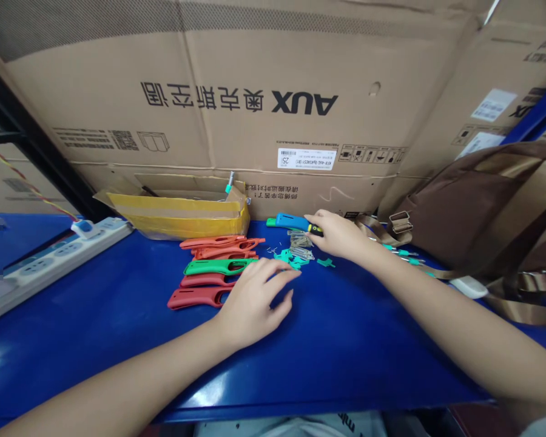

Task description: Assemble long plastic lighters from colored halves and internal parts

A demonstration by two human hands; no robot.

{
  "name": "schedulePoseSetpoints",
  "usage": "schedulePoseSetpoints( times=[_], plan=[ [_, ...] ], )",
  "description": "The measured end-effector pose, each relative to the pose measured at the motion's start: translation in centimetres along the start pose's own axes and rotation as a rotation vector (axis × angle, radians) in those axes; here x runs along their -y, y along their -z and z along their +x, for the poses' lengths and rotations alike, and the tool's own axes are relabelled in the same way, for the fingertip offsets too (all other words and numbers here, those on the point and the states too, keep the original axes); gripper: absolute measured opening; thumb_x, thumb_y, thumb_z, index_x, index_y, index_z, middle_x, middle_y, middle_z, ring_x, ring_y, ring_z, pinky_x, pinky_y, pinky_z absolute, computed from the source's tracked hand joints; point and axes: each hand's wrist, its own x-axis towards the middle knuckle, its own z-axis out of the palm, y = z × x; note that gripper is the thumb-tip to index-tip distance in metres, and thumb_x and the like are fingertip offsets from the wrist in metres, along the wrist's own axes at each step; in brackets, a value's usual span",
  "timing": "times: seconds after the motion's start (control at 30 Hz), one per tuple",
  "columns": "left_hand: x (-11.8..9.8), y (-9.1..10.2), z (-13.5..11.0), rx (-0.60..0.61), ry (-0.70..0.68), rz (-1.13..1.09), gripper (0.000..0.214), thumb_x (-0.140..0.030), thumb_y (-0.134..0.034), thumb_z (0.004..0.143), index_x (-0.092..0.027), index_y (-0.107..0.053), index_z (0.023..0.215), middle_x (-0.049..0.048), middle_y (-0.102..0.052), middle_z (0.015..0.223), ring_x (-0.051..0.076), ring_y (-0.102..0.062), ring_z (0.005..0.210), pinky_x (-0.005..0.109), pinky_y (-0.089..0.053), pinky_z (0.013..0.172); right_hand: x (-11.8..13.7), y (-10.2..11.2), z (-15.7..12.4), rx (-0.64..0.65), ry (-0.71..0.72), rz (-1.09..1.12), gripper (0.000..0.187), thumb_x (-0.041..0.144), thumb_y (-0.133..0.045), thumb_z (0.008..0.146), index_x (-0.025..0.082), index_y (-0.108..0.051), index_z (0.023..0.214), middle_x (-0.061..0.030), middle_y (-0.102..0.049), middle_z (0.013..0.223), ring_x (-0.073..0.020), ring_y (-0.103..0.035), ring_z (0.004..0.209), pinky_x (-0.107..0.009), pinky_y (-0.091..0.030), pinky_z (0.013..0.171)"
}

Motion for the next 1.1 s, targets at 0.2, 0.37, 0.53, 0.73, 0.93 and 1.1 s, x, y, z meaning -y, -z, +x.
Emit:
schedulePoseSetpoints(
  times=[0.2,0.37,0.53,0.73,0.93,1.1],
  plan=[
    [-0.2,-0.3,-0.3,0.181,-0.01,-0.045,0.029,-0.02,-0.053,0.097,-0.02,-0.067,0.123,0.0075,-0.07,0.116,0.024,-0.061,0.102,0.041,-0.048,0.089,0.4,-2.2,5.5,0.096,0.01,-0.064,0.035,0.03,-0.057,0.097,0.017,-0.066,0.128,-0.0169,-0.066,0.125,-0.0303,-0.069,0.109,-0.038,-0.056,0.087],
    [0.0,-0.4,-0.4,0.231,-0.007,-0.038,0.029,-0.022,-0.052,0.099,-0.019,-0.067,0.123,0.0072,-0.07,0.113,0.024,-0.06,0.101,0.04,-0.046,0.086,0.5,-3.2,7.7,0.175,0.014,-0.127,0.035,0.037,-0.063,0.099,0.017,-0.062,0.128,-0.0105,-0.064,0.128,-0.0238,-0.066,0.109,-0.045,-0.057,0.092],
    [0.0,-0.6,-0.5,0.264,-0.016,-0.028,0.027,-0.023,-0.053,0.098,-0.019,-0.068,0.12,0.007,-0.07,0.109,0.023,-0.06,0.099,0.039,-0.044,0.085,0.5,-3.8,8.3,0.18,-0.002,-0.174,0.035,0.036,-0.063,0.099,0.018,-0.061,0.129,-0.0103,-0.063,0.13,-0.0235,-0.066,0.109,-0.045,-0.058,0.092],
    [-0.1,-0.6,-0.4,0.291,-0.016,-0.028,0.025,-0.023,-0.053,0.098,-0.019,-0.07,0.116,0.0062,-0.071,0.105,0.023,-0.061,0.097,0.038,-0.043,0.084,0.4,-4.2,7.5,0.091,-0.013,-0.197,0.03,0.038,-0.058,0.1,0.02,-0.067,0.122,-0.0129,-0.064,0.127,-0.0256,-0.068,0.108,-0.036,-0.054,0.088],
    [-0.2,-0.7,-0.4,0.29,-0.024,-0.04,0.023,-0.022,-0.054,0.098,-0.02,-0.071,0.113,0.0054,-0.072,0.101,0.022,-0.061,0.096,0.037,-0.042,0.084,0.3,-4.4,7.1,0.037,-0.03,-0.219,0.034,0.044,-0.057,0.098,0.02,-0.065,0.121,-0.0145,-0.062,0.127,-0.0274,-0.07,0.104,-0.031,-0.049,0.076],
    [-0.1,-0.7,-0.5,0.296,-0.023,-0.045,0.022,-0.022,-0.054,0.098,-0.02,-0.072,0.111,0.0046,-0.072,0.099,0.021,-0.062,0.094,0.037,-0.042,0.083,-0.2,-4.6,7.3,0.019,-0.038,-0.229,0.037,0.043,-0.057,0.099,0.019,-0.059,0.126,-0.0155,-0.063,0.126,-0.0274,-0.069,0.104,-0.031,-0.048,0.074]
  ],
)
